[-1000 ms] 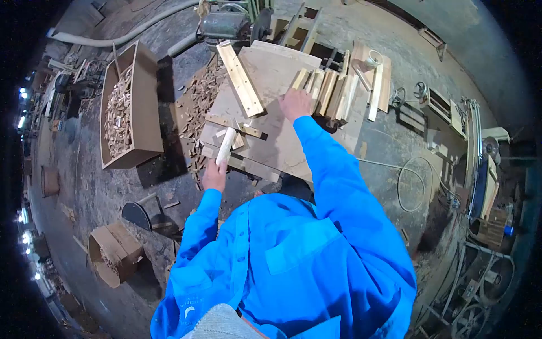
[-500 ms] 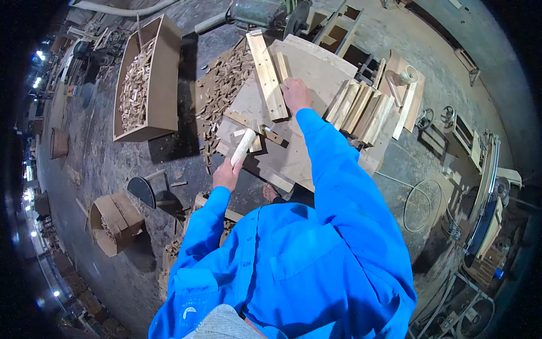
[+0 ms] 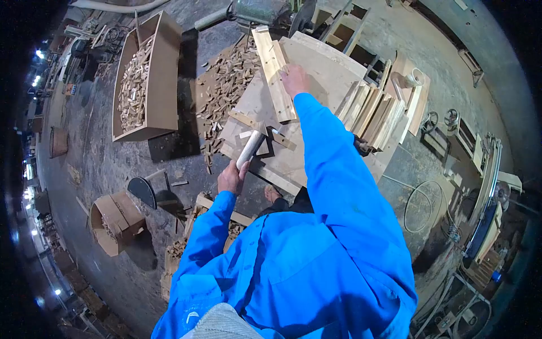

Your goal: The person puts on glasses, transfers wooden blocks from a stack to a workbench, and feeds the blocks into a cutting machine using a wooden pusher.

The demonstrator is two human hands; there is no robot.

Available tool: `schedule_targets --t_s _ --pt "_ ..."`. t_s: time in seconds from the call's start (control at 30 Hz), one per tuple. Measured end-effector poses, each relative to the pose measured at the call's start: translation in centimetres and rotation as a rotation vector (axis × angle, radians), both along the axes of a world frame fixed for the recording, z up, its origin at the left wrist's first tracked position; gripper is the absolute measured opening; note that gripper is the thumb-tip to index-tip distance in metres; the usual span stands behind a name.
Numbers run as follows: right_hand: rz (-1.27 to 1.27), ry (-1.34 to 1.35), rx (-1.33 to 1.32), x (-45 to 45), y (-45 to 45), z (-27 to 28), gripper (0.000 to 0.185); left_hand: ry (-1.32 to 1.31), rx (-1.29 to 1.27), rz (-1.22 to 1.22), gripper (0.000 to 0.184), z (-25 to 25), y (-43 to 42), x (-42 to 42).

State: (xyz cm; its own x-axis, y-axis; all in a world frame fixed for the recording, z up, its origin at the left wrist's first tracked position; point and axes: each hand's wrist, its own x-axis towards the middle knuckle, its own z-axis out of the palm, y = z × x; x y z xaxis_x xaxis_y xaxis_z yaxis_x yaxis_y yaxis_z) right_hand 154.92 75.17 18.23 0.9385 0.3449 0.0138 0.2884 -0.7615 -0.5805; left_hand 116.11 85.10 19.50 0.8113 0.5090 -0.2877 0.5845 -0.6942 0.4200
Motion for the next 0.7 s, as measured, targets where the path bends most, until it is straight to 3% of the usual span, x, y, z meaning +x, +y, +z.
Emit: schedule_targets --t_s 0.7 --pt "-0.001 -0.070 0.098 12.8 -1.9 -1.5 0.036 0.023 0.009 -0.002 0.053 0.1 -1.7 12.9"
